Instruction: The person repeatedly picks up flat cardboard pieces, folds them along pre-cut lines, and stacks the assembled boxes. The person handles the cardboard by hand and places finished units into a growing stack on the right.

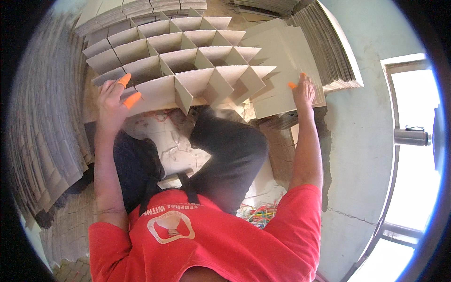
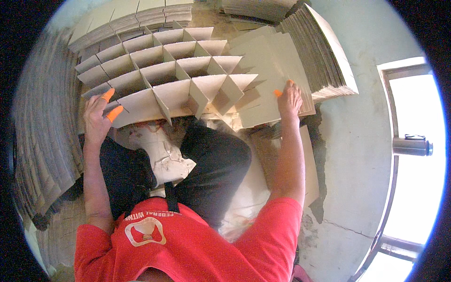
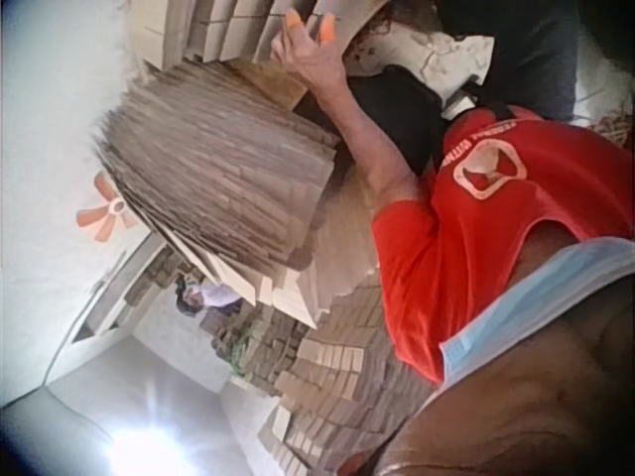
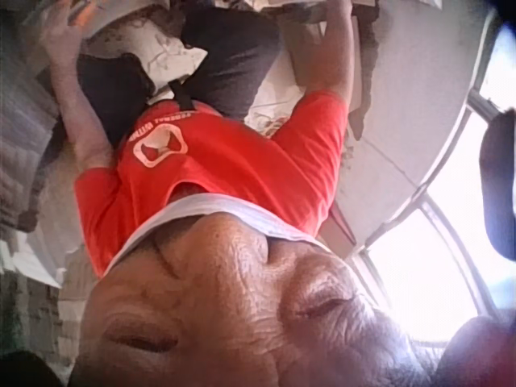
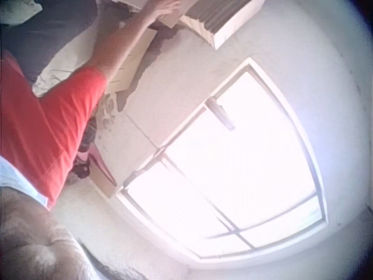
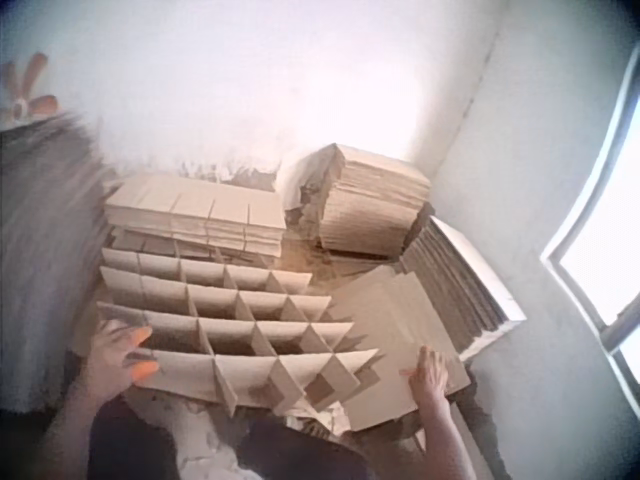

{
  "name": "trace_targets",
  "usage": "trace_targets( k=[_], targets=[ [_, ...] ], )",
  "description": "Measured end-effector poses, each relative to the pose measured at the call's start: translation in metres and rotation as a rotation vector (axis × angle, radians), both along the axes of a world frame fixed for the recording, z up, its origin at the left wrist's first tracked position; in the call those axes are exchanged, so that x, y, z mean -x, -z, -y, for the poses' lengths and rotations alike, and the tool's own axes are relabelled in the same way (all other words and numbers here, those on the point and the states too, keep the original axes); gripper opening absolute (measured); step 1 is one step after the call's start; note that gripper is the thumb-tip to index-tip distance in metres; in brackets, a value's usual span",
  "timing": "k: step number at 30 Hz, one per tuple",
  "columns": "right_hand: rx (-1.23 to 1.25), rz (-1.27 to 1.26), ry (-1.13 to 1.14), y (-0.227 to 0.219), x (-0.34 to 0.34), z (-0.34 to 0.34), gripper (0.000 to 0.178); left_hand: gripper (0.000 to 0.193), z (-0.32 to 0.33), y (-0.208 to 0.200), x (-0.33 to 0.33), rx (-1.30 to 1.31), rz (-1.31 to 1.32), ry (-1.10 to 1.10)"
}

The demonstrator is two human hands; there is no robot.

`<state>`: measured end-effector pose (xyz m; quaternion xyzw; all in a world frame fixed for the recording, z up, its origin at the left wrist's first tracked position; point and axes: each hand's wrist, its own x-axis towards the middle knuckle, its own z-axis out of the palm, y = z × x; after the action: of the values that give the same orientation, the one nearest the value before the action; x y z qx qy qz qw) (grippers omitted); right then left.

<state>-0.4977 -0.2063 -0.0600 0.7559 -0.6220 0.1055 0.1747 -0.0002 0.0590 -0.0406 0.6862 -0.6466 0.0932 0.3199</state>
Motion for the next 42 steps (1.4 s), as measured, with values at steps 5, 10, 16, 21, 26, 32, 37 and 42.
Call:
trace_targets(
  k=[5, 10, 16, 21, 26, 32, 37, 42],
  targets=[
    [0.087, 0.272, 0.059, -0.019, 0.002, 0.002, 0.033, 0.045, -0.002, 0.001, -0.006, -0.042, -0.109, -0.011],
    [0.496, 0.568, 0.035, -0.091, -0.049, -0.024, 0.025, 0.027, -0.002, 0.009, -0.009, -0.012, -0.202, 0.019],
    [0.362, 0.965, -0.483, -0.193, -0.167, -0.074, 0.054, 0.022, -0.002, 0.015, -0.018, 0.005, -0.238, 0.062],
    [-0.040, 0.839, -0.911, -0.198, -0.237, -0.096, 0.053, 0.026, -0.007, 0.006, -0.024, 0.048, -0.243, 0.085],
    [-0.302, 0.818, -1.030, -0.195, -0.286, -0.114, 0.054, 0.021, -0.014, 0.021, -0.030, 0.045, -0.393, 0.083],
    [-0.307, 0.701, -0.985, -0.183, -0.317, -0.118, 0.051, 0.014, -0.012, 0.022, -0.023, 0.078, -0.436, 0.086],
    [-0.291, 0.566, -0.923, -0.177, -0.334, -0.115, 0.046, 0.013, -0.011, 0.022, -0.025, 0.060, -0.452, 0.063],
    [-0.243, 0.551, -1.016, -0.177, -0.343, -0.109, 0.044, 0.013, -0.008, 0.032, -0.028, 0.090, -0.443, 0.099]
  ],
)
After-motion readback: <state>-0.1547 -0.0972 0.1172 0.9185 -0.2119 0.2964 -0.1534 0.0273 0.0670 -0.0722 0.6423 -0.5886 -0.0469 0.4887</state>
